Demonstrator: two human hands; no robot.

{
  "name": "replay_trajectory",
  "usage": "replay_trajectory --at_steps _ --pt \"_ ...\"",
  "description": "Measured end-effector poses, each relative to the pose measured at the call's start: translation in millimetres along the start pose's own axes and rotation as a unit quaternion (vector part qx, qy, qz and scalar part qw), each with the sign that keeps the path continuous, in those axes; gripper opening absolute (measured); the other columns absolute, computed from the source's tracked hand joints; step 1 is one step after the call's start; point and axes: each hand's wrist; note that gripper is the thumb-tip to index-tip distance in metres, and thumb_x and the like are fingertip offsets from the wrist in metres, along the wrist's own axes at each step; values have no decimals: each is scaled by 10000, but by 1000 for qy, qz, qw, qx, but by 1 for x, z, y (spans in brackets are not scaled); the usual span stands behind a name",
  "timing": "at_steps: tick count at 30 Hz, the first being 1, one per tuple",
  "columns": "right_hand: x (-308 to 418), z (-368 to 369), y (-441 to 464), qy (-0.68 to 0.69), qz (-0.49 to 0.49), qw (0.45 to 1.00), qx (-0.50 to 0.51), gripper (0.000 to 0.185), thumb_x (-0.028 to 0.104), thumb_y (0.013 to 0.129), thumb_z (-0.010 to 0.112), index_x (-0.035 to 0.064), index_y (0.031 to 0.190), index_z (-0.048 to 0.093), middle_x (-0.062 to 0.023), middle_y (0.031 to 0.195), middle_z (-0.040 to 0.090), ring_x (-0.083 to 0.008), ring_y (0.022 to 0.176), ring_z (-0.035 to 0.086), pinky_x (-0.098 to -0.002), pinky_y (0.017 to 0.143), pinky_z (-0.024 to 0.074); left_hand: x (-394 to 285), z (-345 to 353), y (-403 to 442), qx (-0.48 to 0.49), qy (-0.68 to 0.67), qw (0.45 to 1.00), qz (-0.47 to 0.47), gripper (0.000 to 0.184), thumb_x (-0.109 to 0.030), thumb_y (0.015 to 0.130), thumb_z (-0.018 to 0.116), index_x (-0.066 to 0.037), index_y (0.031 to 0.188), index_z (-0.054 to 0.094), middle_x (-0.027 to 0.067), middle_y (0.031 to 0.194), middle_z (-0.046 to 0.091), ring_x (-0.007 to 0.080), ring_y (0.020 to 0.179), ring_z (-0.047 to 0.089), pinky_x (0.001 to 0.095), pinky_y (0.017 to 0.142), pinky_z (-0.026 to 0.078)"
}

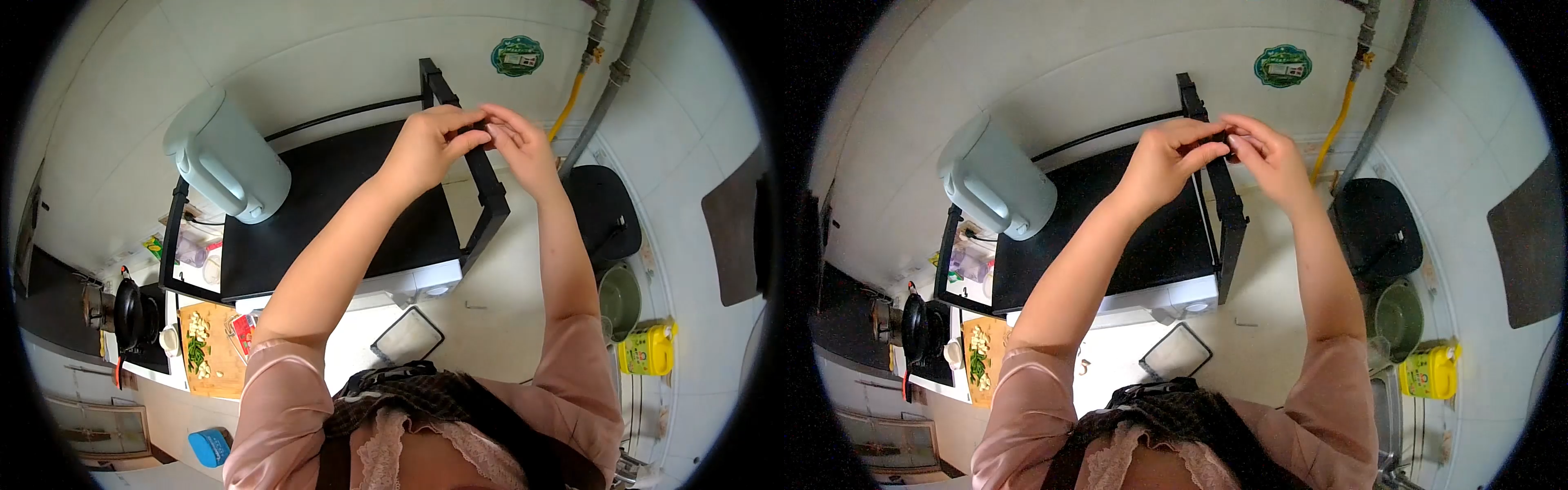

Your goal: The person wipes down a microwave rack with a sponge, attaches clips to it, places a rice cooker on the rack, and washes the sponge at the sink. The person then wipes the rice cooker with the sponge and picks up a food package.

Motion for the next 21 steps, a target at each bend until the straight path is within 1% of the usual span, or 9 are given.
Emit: replay_trajectory --at_steps 3,5,8,12,14,16,18,19,21 --pt "2 7 -9 -27 -75 996 -29 329 53 877 518 48 1206 526 -63 954 628 -134 894 592 -270 769 486 -6 -2 -2 -5 38 999 38 247 -141 804 648 24 986 628 127 815 628 179 697 566 266 640 452" --pt "-2 4 -11 -210 -139 968 -19 398 0 849 519 91 1237 515 -77 967 632 -143 905 602 -275 785 481 -9 -1 -3 -23 36 999 18 242 -140 797 653 25 972 629 131 790 623 190 693 568 271 627 451" --pt "2 7 -11 -240 -157 958 -28 435 -8 828 541 110 1246 508 -80 958 634 -136 871 608 -267 784 477 -15 1 -1 -26 108 994 23 233 -147 798 653 26 951 632 133 779 615 194 688 566 279 621 448" --pt "8 8 -10 -186 -112 975 -41 450 -16 813 565 92 1246 504 -73 941 627 -127 842 596 -262 763 477 -10 -4 4 -20 112 991 67 244 -151 827 622 16 1005 623 128 839 636 181 742 582 276 678 458" --pt "1 4 -7 -25 -71 997 -26 460 -26 800 583 73 1243 502 -66 920 614 -116 810 575 -261 735 478 -3 -4 1 -13 -64 996 -53 261 -142 862 572 3 1077 600 120 919 650 167 823 592 269 756 454" --pt "-8 4 -5 -24 -79 996 -26 453 -34 796 585 60 1232 508 -64 906 606 -119 801 569 -262 727 477 0 -8 1 21 -62 995 -73 281 -132 882 535 -3 1129 576 115 1000 644 153 904 579 259 813 440" --pt "-11 5 -5 -22 -85 996 -25 445 -42 792 587 47 1222 515 -63 892 599 -121 792 562 -262 719 476 0 -8 -2 10 -75 997 -20 258 -100 872 539 -16 1111 591 106 973 632 166 857 578 260 777 443" --pt "-11 5 -6 -94 -123 987 -33 436 -45 789 585 51 1211 526 -69 890 599 -129 787 565 -264 721 476 2 -9 -3 10 -76 997 -21 258 -100 872 539 -16 1111 591 106 973 632 166 857 578 260 777 443" --pt "-7 6 -8 -165 -159 973 -40 427 -47 787 583 55 1200 536 -76 887 598 -137 782 567 -265 722 476 5 -9 -6 -8 41 996 74 234 -50 848 552 -25 1074 609 103 945 603 188 822 570 270 744 449"
Point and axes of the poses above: each hand's wrist, its own y-axis towards the middle knuckle, its own z-axis out of the palm, x = y × z
